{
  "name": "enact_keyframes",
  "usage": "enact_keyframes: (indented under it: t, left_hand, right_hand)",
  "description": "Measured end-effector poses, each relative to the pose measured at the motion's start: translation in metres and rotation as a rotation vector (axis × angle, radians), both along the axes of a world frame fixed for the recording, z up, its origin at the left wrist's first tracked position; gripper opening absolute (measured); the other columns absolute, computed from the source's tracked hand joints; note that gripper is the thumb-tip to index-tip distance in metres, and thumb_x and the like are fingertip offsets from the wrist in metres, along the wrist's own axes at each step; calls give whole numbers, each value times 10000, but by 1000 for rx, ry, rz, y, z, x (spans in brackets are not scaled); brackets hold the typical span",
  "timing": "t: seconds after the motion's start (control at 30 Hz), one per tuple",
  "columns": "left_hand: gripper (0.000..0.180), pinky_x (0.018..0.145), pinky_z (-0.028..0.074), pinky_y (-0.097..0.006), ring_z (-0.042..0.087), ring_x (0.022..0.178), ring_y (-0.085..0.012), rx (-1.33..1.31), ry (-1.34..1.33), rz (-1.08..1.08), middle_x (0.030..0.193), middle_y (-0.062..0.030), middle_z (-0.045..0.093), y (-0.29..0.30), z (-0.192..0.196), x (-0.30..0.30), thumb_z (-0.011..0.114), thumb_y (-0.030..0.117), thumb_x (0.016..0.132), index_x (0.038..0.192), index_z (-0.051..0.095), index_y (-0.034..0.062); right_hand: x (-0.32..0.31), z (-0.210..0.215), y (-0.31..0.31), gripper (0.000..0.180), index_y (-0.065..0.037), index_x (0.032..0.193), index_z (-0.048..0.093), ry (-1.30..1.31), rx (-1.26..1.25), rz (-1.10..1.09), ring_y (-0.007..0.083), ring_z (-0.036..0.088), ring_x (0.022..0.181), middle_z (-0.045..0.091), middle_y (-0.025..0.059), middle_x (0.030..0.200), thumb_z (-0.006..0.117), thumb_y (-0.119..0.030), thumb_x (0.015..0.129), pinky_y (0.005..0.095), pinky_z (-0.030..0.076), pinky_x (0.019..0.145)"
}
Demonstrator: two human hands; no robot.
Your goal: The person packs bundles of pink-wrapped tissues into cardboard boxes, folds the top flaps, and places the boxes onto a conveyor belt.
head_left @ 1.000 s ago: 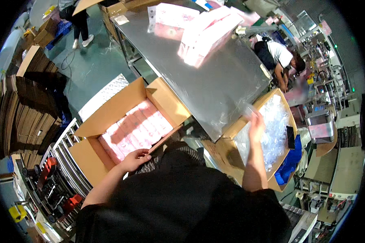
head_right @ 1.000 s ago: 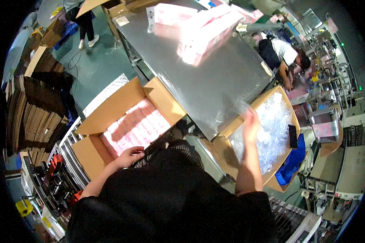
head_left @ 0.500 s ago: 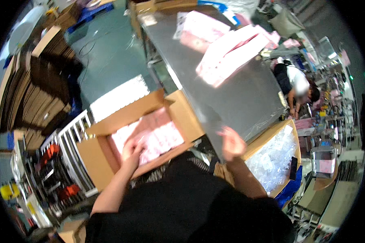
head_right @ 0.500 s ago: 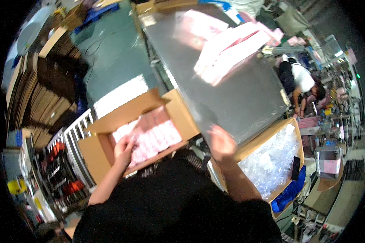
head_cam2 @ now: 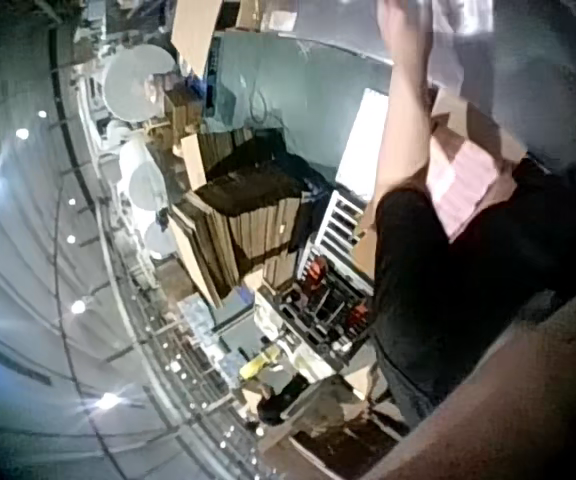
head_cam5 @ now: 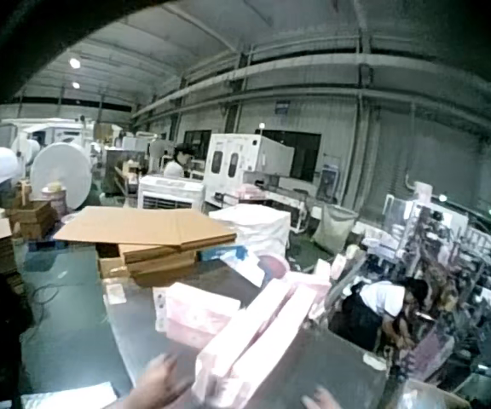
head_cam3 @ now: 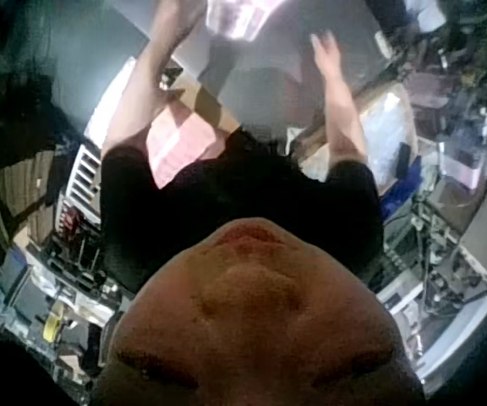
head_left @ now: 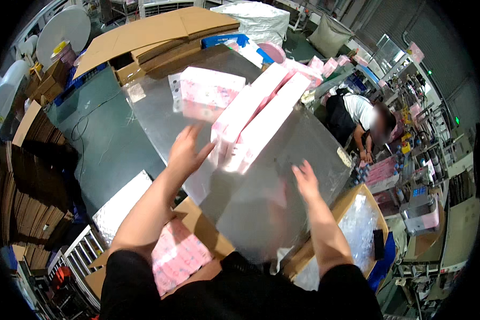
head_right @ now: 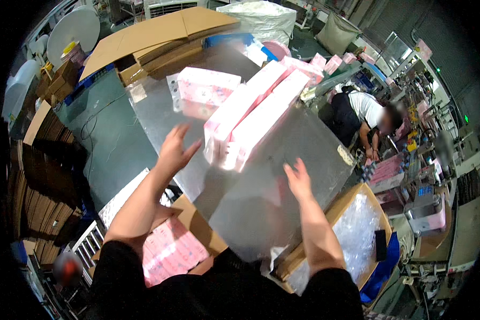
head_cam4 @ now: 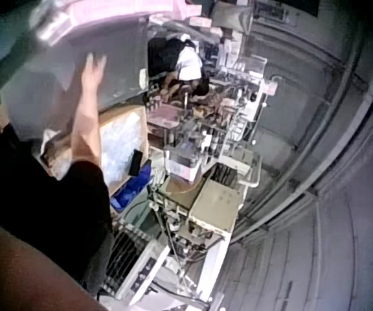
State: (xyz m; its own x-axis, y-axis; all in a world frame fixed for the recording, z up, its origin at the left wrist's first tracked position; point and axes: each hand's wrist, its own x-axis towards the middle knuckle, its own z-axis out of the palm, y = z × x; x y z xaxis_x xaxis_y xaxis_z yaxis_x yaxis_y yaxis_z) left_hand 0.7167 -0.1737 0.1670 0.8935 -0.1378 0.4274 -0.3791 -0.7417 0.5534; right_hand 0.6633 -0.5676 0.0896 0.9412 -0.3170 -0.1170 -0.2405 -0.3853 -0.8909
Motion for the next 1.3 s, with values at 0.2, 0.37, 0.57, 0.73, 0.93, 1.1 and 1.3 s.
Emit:
enact_keyframes:
  t: [0.2, 0.37, 0.57, 0.73, 0.93, 1.1, 1.3]
  left_hand:
    - [662, 904, 488, -439, 583, 1086, -397, 44, 394, -101, 1307, -233, 513, -93, -45, 120, 692, 468, 796, 1311, 516, 92]
    - [649, 742, 540, -464, 639, 880, -420, 127, 371, 63, 1100, -249, 549, -54, -20, -37, 733, 498, 752, 1214, 563, 76]
    - [980, 961, 186, -772, 154, 1425, -452, 549, 506, 136, 1544, -232, 184, -51, -9, -92, 618, 791, 639, 1445, 397, 279]
    - [995, 964, 235, -739, 151, 1430, -437, 508, 500, 175, 1560, -209, 167, -57, -8, -82, 637, 771, 641, 1449, 402, 239]
    - [962, 888, 353, -702, 184, 1417, -449, 444, 407, 281, 1550, -213, 193, -42, -19, -64, 688, 689, 658, 1419, 436, 156]
    - [968, 869, 387, -697, 139, 1433, -435, 471, 425, 278, 1555, -191, 198, -54, -17, -30, 679, 681, 681, 1444, 393, 159]
    - [965, 925, 371, -682, 130, 1441, -417, 513, 497, 295, 1568, -157, 176, -42, -18, -5, 664, 695, 691, 1460, 369, 190]
  right_hand:
    - [150, -19, 79, 795, -116, 1527, 165, 42, 812, 114, 273, 304, 1384, 301, 139, 1522, 577, -423, 920, 426, 245, 1116]
    - [79, -43, 117, 616, -28, 1470, 296, 92, 569, 407, 298, 446, 1294, 463, 190, 1408, 515, -319, 973, 378, 324, 1093]
    - [237, 22, 196, 743, -90, 1420, 394, -497, -635, 439, 436, 351, 1323, 369, 245, 1442, 682, -408, 813, 550, 309, 1073]
    - [357, 49, 205, 1122, -211, 1526, 199, -141, -1000, 601, 391, 303, 1380, 386, 245, 1449, 767, -501, 603, 630, 126, 1114]
    - [224, 62, 187, 1054, 103, 1412, 301, 66, -1060, 794, 363, 606, 1102, 581, 221, 1260, 677, -608, 731, 431, 460, 965]
    - [270, 66, 128, 835, -91, 1399, 453, -364, -1226, 156, 348, 366, 1358, 474, 240, 1383, 599, -630, 779, 525, 263, 1116]
    - [246, 56, 107, 734, -179, 1400, 468, -26, -1164, 711, 321, 279, 1413, 420, 172, 1446, 629, -515, 767, 548, 132, 1158]
